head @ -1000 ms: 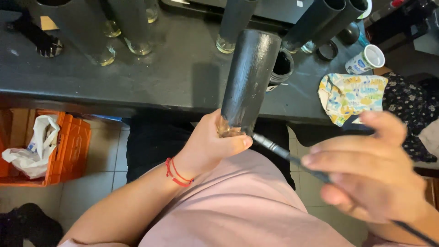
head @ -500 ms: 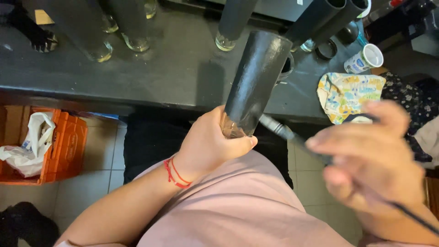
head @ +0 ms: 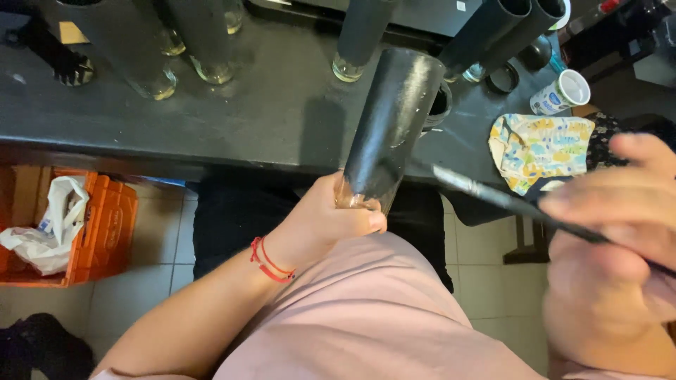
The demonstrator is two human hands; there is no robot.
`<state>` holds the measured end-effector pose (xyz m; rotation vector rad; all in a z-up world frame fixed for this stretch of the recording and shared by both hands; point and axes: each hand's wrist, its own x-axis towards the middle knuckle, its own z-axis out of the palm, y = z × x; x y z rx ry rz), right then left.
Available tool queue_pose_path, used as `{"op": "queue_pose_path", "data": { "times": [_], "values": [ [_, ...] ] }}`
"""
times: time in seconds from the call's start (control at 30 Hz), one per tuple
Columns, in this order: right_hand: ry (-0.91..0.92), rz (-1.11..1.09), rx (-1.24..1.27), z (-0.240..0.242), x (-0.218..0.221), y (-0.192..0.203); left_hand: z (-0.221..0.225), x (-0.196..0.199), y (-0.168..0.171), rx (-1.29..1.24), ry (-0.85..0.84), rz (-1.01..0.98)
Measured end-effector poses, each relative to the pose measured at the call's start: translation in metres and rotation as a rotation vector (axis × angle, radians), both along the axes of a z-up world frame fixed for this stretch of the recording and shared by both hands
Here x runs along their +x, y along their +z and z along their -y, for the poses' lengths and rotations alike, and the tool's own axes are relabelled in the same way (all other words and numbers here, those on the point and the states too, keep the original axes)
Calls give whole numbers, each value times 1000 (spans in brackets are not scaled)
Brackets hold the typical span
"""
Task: Painting the base of glass tubes with black paint using a brush at a workstation.
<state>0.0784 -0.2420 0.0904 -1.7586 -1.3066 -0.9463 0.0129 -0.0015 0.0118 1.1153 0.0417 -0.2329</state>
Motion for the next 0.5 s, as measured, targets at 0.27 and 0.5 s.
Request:
{"op": "queue_pose_path", "data": {
  "times": [0.27, 0.5],
  "values": [
    [212, -431, -4, 37, 7, -8, -7, 1, -15, -289, -295, 265],
    [239, -440, -157, 28, 6, 17, -1, 4, -30, -394, -372, 268]
  ]
}}
